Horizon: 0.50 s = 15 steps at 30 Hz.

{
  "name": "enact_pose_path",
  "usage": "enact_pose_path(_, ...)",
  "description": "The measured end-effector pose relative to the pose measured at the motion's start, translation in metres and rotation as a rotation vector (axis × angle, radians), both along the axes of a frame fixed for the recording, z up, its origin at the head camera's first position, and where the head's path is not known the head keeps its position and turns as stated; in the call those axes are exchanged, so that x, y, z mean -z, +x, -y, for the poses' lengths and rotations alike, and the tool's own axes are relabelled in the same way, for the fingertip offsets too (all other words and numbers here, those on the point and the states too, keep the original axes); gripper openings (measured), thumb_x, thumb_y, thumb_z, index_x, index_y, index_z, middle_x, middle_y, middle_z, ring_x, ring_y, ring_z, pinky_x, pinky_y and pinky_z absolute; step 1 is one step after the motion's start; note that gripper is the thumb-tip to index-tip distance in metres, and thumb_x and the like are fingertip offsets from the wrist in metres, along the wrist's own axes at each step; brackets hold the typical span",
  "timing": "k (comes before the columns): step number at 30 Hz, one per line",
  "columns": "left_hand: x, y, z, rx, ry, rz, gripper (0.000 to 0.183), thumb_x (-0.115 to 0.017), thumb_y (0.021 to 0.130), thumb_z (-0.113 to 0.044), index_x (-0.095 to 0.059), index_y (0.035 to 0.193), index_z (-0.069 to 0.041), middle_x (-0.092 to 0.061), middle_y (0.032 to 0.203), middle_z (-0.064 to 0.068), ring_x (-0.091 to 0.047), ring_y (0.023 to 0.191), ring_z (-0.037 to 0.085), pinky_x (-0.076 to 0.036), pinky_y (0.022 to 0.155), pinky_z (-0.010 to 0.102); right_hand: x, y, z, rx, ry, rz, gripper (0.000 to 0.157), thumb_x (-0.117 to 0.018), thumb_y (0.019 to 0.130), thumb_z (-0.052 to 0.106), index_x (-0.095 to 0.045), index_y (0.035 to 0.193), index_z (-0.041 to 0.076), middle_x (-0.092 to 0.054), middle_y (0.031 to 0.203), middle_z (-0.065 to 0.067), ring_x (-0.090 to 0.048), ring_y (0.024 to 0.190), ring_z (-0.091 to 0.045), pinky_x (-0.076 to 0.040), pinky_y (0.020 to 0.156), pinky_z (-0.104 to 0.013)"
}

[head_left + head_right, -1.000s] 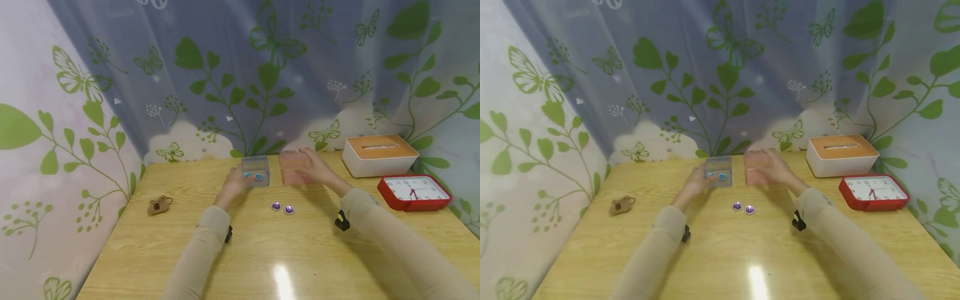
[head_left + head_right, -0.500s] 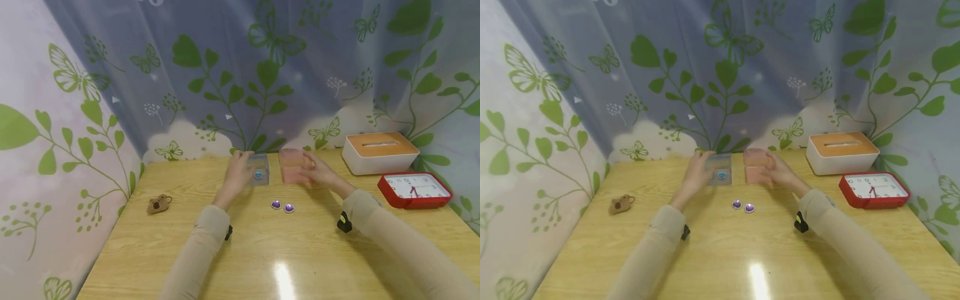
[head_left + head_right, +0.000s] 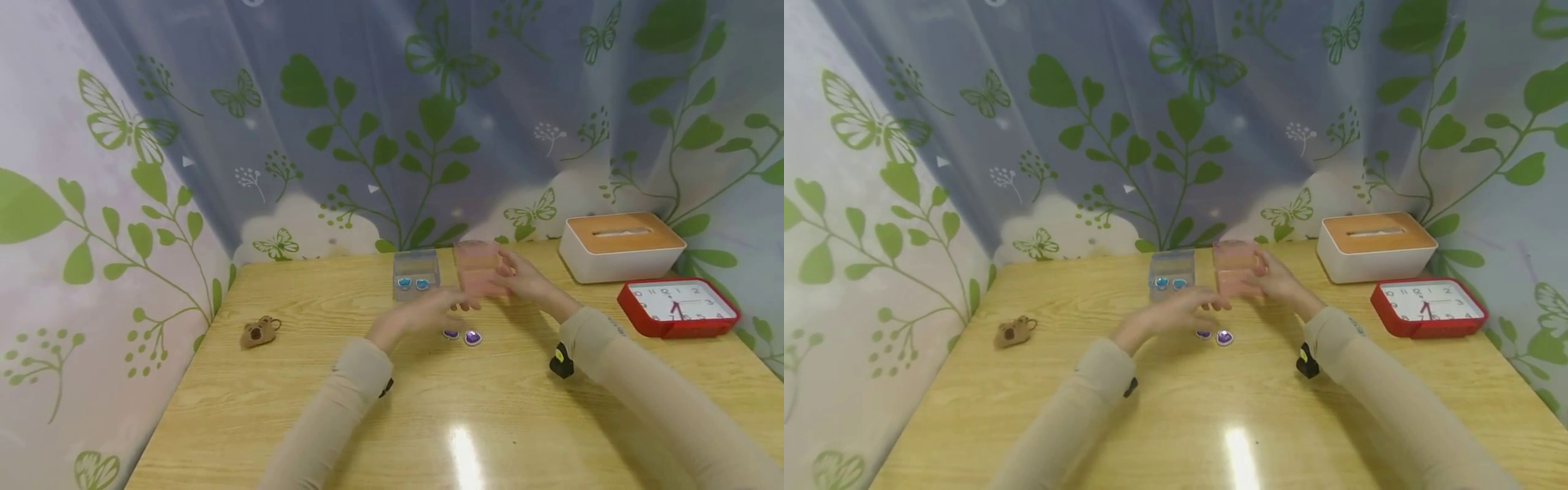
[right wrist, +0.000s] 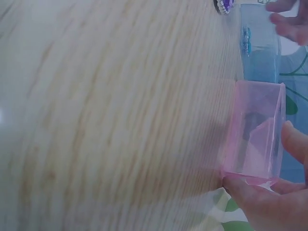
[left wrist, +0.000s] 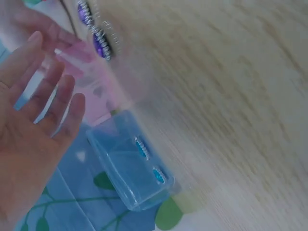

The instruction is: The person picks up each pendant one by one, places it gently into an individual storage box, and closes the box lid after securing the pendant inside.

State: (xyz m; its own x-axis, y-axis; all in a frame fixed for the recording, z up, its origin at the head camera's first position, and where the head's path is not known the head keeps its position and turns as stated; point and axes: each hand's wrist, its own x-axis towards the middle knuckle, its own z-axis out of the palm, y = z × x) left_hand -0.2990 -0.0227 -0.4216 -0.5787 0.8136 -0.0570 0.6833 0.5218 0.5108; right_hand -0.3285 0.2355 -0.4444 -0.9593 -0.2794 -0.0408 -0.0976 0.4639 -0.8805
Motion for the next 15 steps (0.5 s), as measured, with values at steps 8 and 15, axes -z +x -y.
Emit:
enact_pose_path(8,0.014,0.006,-0.015,0.065,-0.158,-0.092,0.042,-0.073,0.099,-0.013,-0.065,0.141,-0.015,-0.068,0.138,0.003,-0.065,0.127,0.017,-0.053,0.109,0.024,0.003,-0.002,-0.002,0.008,-0.014,-0.011,0.078,-0.055,0.108,0.008,-0.005,0.165,-0.009,-0.007,0.170,-0.040,-0.027,0.154,-0.058,-0.027,0.128,-0.067)
enact_pose_path(15,0.017,0.010,-0.021,0.106,-0.227,-0.161,0.040,-0.074,0.099,-0.014,-0.071,0.138,-0.023,-0.068,0.133,-0.003,-0.060,0.125,0.013,-0.048,0.112,0.023,0.006,-0.004,-0.001,0.014,-0.001,-0.012,0.077,-0.054,0.109,0.009,-0.005,0.165,-0.009,-0.007,0.170,-0.040,-0.027,0.154,-0.058,-0.027,0.128,-0.067)
